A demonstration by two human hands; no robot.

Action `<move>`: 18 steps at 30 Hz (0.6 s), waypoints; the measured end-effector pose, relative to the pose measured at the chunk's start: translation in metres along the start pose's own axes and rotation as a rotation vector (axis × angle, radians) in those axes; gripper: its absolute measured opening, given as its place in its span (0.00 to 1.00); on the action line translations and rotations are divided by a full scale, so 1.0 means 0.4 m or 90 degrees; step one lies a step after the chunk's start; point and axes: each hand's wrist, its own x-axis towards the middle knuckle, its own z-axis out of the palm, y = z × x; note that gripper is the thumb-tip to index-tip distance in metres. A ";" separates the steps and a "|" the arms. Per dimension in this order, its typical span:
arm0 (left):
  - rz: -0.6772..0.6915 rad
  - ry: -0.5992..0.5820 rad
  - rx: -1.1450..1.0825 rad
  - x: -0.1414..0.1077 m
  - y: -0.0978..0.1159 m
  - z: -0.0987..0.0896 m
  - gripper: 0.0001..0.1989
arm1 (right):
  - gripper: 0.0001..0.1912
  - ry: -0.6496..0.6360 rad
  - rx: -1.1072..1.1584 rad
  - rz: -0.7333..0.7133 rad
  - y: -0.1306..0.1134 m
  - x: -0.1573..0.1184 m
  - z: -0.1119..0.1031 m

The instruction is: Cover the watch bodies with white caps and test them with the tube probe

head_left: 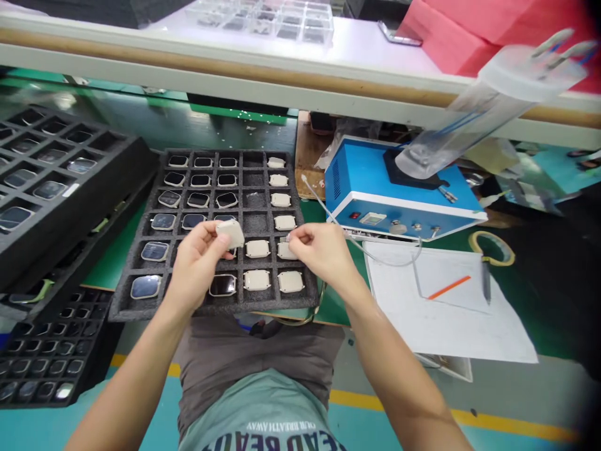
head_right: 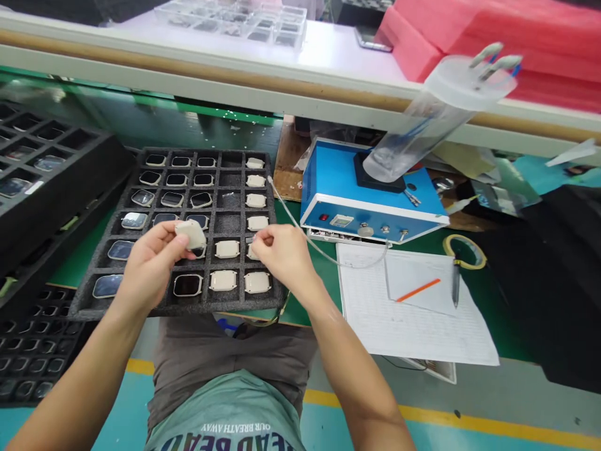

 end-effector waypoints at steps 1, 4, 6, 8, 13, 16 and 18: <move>-0.029 -0.002 -0.042 0.012 0.004 -0.012 0.12 | 0.09 -0.029 -0.039 -0.009 -0.001 0.024 0.001; -0.090 -0.041 -0.111 0.042 0.011 -0.025 0.10 | 0.10 -0.108 -0.150 -0.022 -0.012 0.087 0.012; -0.074 -0.103 -0.001 0.053 0.008 -0.013 0.11 | 0.10 -0.133 -0.197 -0.019 -0.020 0.106 0.015; -0.001 -0.176 0.264 0.059 -0.002 0.008 0.12 | 0.10 -0.137 -0.199 -0.013 -0.021 0.101 0.009; 0.151 -0.269 0.779 0.071 -0.021 0.047 0.14 | 0.13 -0.067 -0.039 0.029 0.008 -0.003 -0.011; 0.149 -0.294 0.765 0.077 -0.020 0.042 0.11 | 0.12 -0.023 0.036 0.068 0.022 -0.081 0.002; 0.124 -0.287 0.699 0.078 -0.020 0.034 0.10 | 0.11 0.000 0.049 0.068 0.021 -0.116 0.019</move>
